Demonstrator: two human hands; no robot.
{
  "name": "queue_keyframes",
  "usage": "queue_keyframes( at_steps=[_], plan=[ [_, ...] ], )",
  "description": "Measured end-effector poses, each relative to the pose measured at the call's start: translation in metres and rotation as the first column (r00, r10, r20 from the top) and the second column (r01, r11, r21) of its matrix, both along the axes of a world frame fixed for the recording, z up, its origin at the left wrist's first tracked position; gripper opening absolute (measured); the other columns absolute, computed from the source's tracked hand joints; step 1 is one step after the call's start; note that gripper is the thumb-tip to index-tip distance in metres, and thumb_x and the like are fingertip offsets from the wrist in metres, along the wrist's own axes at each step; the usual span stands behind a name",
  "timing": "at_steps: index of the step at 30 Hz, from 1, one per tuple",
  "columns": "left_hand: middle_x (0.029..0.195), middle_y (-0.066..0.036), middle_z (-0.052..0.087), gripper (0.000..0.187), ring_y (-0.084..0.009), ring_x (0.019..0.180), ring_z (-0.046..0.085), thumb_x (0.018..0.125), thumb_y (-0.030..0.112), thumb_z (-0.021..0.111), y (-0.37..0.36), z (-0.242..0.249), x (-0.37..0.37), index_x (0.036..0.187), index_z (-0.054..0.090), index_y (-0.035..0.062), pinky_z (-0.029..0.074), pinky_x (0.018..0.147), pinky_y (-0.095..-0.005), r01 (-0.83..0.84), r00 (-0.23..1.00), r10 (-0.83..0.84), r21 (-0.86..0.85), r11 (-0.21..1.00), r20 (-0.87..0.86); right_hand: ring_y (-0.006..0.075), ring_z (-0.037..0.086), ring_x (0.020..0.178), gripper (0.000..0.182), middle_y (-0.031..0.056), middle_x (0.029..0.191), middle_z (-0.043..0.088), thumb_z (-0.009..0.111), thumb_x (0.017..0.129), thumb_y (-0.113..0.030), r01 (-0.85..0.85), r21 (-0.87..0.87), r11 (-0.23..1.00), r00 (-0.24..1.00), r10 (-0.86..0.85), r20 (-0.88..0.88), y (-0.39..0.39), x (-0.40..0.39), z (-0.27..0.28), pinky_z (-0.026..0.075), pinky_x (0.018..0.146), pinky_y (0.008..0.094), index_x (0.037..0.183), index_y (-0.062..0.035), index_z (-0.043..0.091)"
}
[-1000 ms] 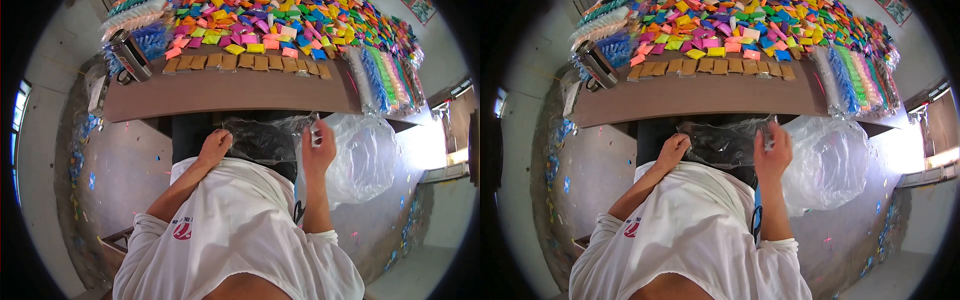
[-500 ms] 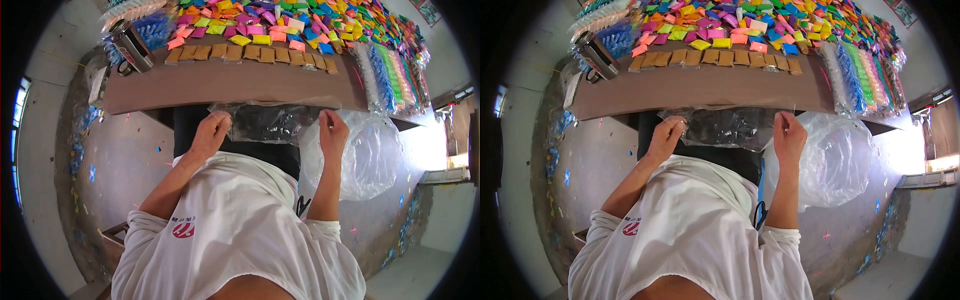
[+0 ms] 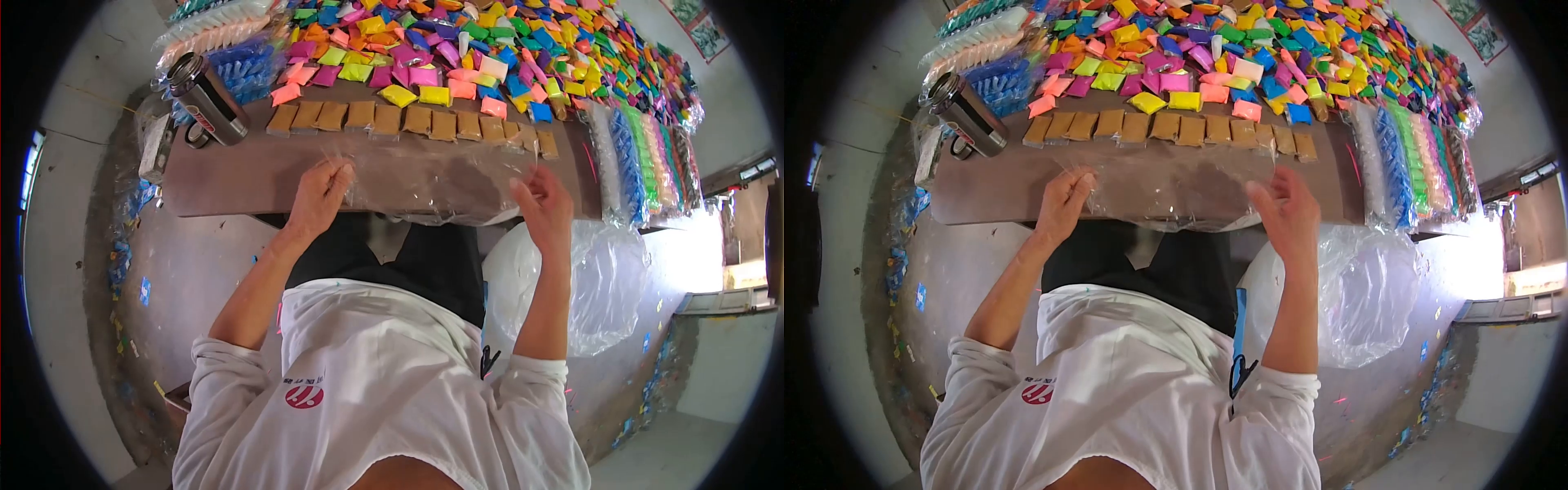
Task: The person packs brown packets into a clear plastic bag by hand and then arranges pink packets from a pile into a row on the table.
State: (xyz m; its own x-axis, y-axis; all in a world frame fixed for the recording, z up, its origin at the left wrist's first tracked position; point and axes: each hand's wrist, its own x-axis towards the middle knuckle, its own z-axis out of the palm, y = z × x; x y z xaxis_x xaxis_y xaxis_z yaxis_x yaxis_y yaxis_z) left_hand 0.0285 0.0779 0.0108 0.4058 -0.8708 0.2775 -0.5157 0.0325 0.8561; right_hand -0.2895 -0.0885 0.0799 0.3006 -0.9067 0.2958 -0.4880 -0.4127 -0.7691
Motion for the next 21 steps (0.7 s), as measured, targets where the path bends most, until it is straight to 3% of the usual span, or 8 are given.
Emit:
queue_keyframes(
  at_steps=[1, 3, 6, 8, 11, 14, 17, 21],
  plan=[
    [0.087, -0.009, 0.066, 0.027, -0.0193, 0.082, 0.060, 0.101, 0.022, 0.055, -0.002, -0.001, 0.001, 0.106, 0.066, -0.0017, 0.048, 0.079, -0.0310, 0.022, 0.999, -0.023, 0.007, 1.000, 0.038, 0.0275, 0.065, 0.082, 0.041, 0.0148, 0.094, 0.069, 0.080, 0.079, -0.025, 0.027, -0.198, 0.980, 0.999, -0.032, -0.018, 0.005, 0.002, 0.005, 0.052, 0.076, 0.0380, 0.107, 0.0005, 0.068],
    [0.087, -0.010, 0.066, 0.027, -0.0211, 0.082, 0.060, 0.102, 0.021, 0.054, -0.004, -0.002, 0.002, 0.106, 0.065, -0.0026, 0.048, 0.079, -0.0314, 0.064, 0.992, -0.066, 0.028, 0.998, 0.110, 0.0295, 0.065, 0.085, 0.041, 0.0136, 0.095, 0.068, 0.082, 0.075, -0.024, 0.059, -0.561, 0.826, 0.995, -0.095, -0.035, 0.017, 0.004, 0.015, 0.053, 0.079, 0.0381, 0.106, -0.0013, 0.067],
    [0.090, -0.012, 0.065, 0.028, -0.0216, 0.083, 0.060, 0.102, 0.022, 0.054, -0.007, -0.003, 0.007, 0.105, 0.064, -0.0042, 0.048, 0.078, -0.0318, 0.069, 0.997, -0.071, 0.072, 0.995, 0.022, 0.0319, 0.064, 0.092, 0.043, 0.0120, 0.099, 0.067, 0.084, 0.072, -0.023, -0.234, -0.622, 0.747, 0.972, 0.199, -0.126, 0.044, 0.013, 0.024, 0.052, 0.082, 0.0396, 0.105, -0.0037, 0.066],
    [0.089, -0.012, 0.065, 0.029, -0.0217, 0.083, 0.061, 0.102, 0.022, 0.053, -0.008, 0.004, 0.009, 0.104, 0.064, -0.0043, 0.048, 0.079, -0.0326, 0.088, 0.996, -0.087, 0.126, 0.988, -0.013, 0.0317, 0.063, 0.097, 0.039, 0.0114, 0.106, 0.066, 0.085, 0.071, -0.024, -0.499, -0.452, 0.739, 0.865, 0.393, -0.312, 0.058, 0.041, 0.043, 0.052, 0.082, 0.0407, 0.099, -0.0046, 0.066],
    [0.087, -0.012, 0.065, 0.030, -0.0218, 0.084, 0.061, 0.103, 0.023, 0.052, -0.014, 0.007, 0.015, 0.102, 0.065, -0.0040, 0.048, 0.078, -0.0330, 0.105, 0.994, -0.107, 0.119, 0.987, 0.011, 0.0344, 0.064, 0.099, 0.046, 0.0110, 0.114, 0.066, 0.084, 0.072, -0.025, -0.614, -0.291, 0.734, 0.756, 0.441, -0.483, 0.047, 0.077, 0.036, 0.052, 0.085, 0.0432, 0.109, -0.0031, 0.066],
    [0.085, -0.012, 0.065, 0.030, -0.0227, 0.084, 0.061, 0.103, 0.022, 0.051, -0.016, 0.003, 0.013, 0.100, 0.066, -0.0037, 0.048, 0.077, -0.0332, 0.084, 0.996, -0.083, 0.052, 0.995, -0.014, 0.0331, 0.063, 0.102, 0.049, 0.0105, 0.116, 0.063, 0.081, 0.074, -0.022, -0.682, -0.146, 0.717, 0.598, 0.431, -0.676, 0.027, 0.085, 0.008, 0.053, 0.086, 0.0444, 0.116, -0.0054, 0.063],
    [0.088, -0.013, 0.066, 0.029, -0.0241, 0.083, 0.061, 0.103, 0.021, 0.052, -0.013, 0.001, 0.015, 0.099, 0.066, -0.0041, 0.048, 0.077, -0.0331, 0.069, 0.997, -0.067, 0.073, 0.995, -0.039, 0.0299, 0.059, 0.106, 0.040, 0.0094, 0.112, 0.061, 0.077, 0.077, -0.018, -0.586, 0.231, 0.777, 0.362, 0.506, -0.783, 0.007, 0.082, -0.016, 0.051, 0.086, 0.0441, 0.112, -0.0059, 0.061],
    [0.089, -0.013, 0.066, 0.027, -0.0254, 0.082, 0.061, 0.101, 0.020, 0.054, -0.015, -0.006, 0.010, 0.099, 0.067, -0.0038, 0.048, 0.075, -0.0333, 0.026, 0.996, -0.025, 0.010, 1.000, -0.086, 0.0306, 0.057, 0.113, 0.034, 0.0101, 0.119, 0.058, 0.074, 0.080, -0.017, -0.589, 0.196, 0.784, 0.499, 0.543, -0.675, 0.006, 0.080, -0.003, 0.051, 0.089, 0.0436, 0.109, -0.0054, 0.062]
  ],
)
